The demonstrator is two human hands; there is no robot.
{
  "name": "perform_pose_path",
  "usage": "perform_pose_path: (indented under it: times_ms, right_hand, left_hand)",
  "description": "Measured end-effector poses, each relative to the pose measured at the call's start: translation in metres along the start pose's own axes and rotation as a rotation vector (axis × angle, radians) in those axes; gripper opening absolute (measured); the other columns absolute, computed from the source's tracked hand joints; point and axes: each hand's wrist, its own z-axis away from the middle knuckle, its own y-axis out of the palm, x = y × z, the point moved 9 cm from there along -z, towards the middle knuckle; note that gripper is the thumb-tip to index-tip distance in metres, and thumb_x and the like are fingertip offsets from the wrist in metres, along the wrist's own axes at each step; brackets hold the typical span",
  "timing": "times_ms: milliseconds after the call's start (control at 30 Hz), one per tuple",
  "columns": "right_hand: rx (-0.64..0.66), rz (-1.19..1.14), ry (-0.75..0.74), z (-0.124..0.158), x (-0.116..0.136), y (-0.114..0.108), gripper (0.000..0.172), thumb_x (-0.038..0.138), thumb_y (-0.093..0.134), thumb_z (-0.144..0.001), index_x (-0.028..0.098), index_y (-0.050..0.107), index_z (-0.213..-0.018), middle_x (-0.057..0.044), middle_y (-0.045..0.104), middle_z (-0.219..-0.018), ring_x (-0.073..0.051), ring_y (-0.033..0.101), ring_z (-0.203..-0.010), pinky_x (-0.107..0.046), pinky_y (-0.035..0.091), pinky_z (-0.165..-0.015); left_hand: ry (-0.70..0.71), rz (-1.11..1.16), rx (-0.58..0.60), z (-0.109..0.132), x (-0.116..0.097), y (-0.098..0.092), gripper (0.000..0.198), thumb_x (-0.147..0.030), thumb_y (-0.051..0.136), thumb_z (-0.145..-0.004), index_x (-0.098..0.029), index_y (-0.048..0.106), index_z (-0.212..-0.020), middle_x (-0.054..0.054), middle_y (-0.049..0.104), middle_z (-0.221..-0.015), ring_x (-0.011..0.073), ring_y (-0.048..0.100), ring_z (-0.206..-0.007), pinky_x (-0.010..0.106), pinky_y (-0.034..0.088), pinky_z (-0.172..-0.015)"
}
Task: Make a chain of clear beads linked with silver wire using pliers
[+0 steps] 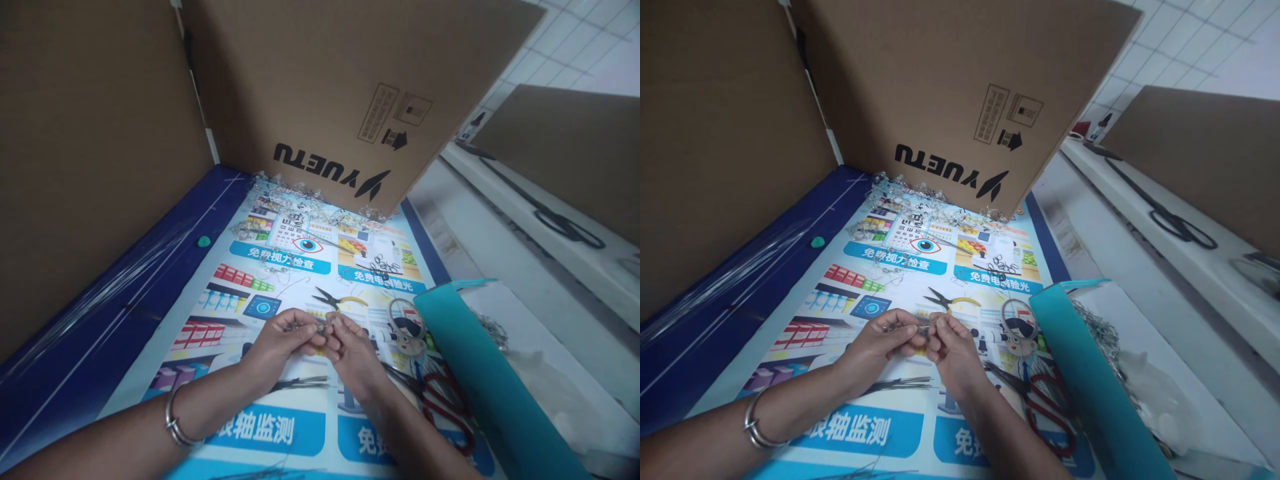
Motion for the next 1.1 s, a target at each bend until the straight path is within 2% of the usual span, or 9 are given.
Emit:
perform_pose_path:
  times_ms: [733, 900, 1100]
  right_hand:
    - [0.005, 0.008, -0.044, 0.0, -0.003, 0.0, 0.018, 0.031, 0.065, -0.074, 0.02, 0.062, -0.088, 0.002, 0.054, -0.068, -0.006, 0.044, -0.053, -0.019, 0.033, -0.047]
    - [0.04, 0.166, -0.124, 0.002, 0.004, 0.006, 0.017, 0.031, 0.063, -0.075, 0.02, 0.062, -0.088, 0.001, 0.056, -0.066, -0.007, 0.045, -0.053, -0.021, 0.033, -0.049]
    - [0.002, 0.445, -0.293, 0.006, 0.022, 0.007, 0.014, 0.03, 0.06, -0.077, 0.02, 0.06, -0.086, 0.004, 0.053, -0.062, -0.008, 0.045, -0.051, -0.023, 0.037, -0.051]
  left_hand:
    - [0.018, 0.003, -0.011, -0.001, -0.002, 0.001, 0.021, -0.028, 0.067, -0.073, -0.011, 0.058, -0.082, 0.01, 0.07, -0.079, 0.0153, 0.065, -0.069, 0.022, 0.049, -0.063]
    - [-0.035, 0.066, 0.02, -0.002, 0.002, 0.002, 0.018, -0.025, 0.066, -0.074, -0.012, 0.057, -0.081, 0.006, 0.069, -0.071, 0.0137, 0.065, -0.063, 0.02, 0.049, -0.059]
    - [-0.102, 0.223, 0.075, -0.003, 0.011, 0.004, 0.014, -0.023, 0.064, -0.076, -0.012, 0.056, -0.079, 0.005, 0.068, -0.067, 0.0123, 0.065, -0.063, 0.016, 0.048, -0.056]
